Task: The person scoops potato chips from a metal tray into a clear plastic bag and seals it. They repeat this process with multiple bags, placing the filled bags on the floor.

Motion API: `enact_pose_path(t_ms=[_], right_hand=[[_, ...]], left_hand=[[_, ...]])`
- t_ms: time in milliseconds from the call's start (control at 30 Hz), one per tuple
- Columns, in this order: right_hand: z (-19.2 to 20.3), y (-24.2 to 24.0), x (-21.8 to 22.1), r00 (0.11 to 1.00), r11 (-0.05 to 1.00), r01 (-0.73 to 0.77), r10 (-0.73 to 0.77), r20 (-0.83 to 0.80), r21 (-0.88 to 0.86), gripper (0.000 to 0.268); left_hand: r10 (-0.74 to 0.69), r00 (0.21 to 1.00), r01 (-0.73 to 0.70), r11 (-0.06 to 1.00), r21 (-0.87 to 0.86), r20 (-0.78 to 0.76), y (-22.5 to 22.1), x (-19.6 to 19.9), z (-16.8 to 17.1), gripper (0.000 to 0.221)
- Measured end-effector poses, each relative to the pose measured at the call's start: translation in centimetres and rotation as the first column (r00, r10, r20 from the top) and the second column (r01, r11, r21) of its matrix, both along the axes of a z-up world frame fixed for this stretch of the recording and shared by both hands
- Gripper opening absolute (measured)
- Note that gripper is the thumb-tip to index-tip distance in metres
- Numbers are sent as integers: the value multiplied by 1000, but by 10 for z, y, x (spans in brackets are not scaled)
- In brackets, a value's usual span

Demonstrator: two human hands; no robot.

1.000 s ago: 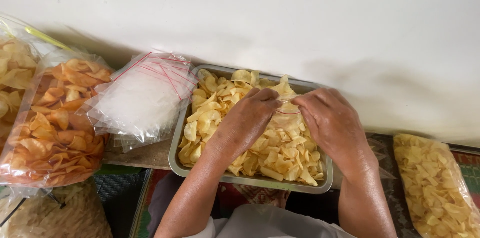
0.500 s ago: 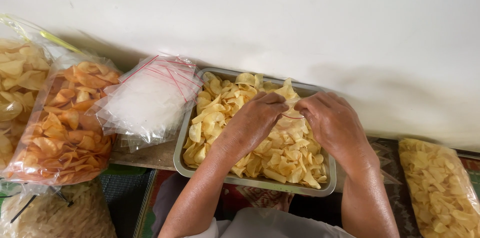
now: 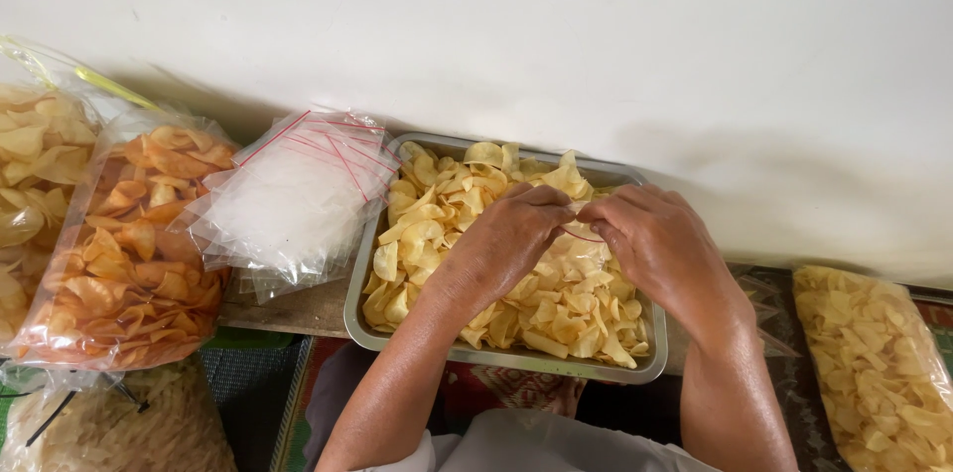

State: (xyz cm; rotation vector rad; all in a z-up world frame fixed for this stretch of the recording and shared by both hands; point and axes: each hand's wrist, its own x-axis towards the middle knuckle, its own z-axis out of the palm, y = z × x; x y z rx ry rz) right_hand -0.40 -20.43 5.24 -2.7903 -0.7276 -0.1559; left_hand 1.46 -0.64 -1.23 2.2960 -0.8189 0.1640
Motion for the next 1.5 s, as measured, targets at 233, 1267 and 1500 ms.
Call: enact_pose_path(t_ms=[233, 1267, 1500], right_hand=[[3, 10, 5, 989, 987, 49, -69, -128, -154, 26], [20, 34, -43, 844, 956, -112, -52, -533, -270, 47], [-12, 33, -42, 896, 925, -104, -71, -438, -365, 44]], left_hand=[[-16, 998, 14, 999, -47, -55, 1, 8, -13, 15], [73, 991, -104, 943, -317, -110, 30, 38, -13, 15], [79, 979, -156, 885, -439, -188, 46, 17, -7, 16]])
